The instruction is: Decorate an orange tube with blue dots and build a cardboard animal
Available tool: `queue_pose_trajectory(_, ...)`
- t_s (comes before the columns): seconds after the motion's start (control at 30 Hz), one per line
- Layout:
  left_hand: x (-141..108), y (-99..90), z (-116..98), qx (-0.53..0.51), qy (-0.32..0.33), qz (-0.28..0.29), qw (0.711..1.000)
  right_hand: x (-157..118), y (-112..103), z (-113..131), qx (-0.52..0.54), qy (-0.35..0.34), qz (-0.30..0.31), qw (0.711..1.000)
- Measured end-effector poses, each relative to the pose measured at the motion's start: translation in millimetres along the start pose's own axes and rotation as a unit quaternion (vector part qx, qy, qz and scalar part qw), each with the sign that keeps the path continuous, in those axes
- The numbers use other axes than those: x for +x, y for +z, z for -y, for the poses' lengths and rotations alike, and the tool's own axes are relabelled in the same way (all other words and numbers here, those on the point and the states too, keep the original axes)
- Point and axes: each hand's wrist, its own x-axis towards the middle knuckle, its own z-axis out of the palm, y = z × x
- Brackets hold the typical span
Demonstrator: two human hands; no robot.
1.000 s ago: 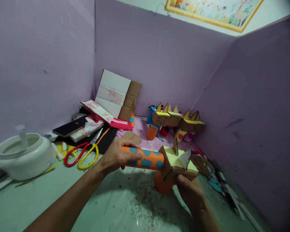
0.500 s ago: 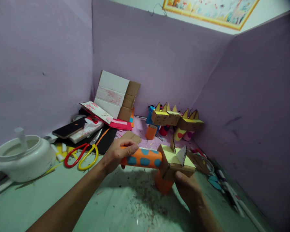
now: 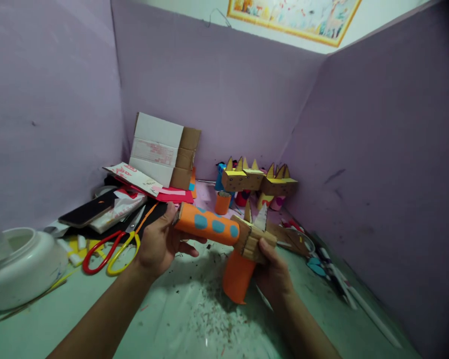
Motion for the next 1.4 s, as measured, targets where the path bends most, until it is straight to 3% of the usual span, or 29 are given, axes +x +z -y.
queue_pose_trajectory(0.2,-2.1,-0.5,9.4,0.083,0.113,0.070,0.988,-5.8,10.8,-1.4,0.059,0.059,-0.035,0.996)
queue_pose_trajectory(0.27,-1.5,-0.7,17.5,0.117,0.122,0.086,0.982,-8.2,14.4,-4.8,0.074,0.093,-0.029,0.993)
queue_pose_trajectory(0.43,-1.6,-1.1,32.5,0.158,0.128,0.061,0.977,-16.1,23.2,-17.4,0.126,0.202,0.034,0.971)
queue_pose_trajectory(0.6,-1.6,-3.7,29.2,0.195,0.157,0.049,0.967,-22.2,27.1,-24.7,0.164,0.288,0.079,0.940)
queue_pose_trajectory(0.87,-2.5,-8.8,28.1,0.231,0.180,0.066,0.954,-26.6,26.9,-25.0,0.171,0.311,0.119,0.927)
queue_pose_trajectory(0.97,-2.8,-9.5,30.0,0.220,0.187,0.047,0.956,-28.1,26.4,-25.4,0.163,0.310,0.127,0.928)
queue_pose_trajectory(1.17,-1.4,-9.8,34.6,0.222,0.210,0.028,0.952,-31.0,24.9,-26.9,0.159,0.290,0.125,0.935)
queue_pose_trajectory(1.4,-0.8,-8.6,36.9,0.245,0.216,0.059,0.943,-26.6,23.3,-28.5,0.174,0.283,0.099,0.938)
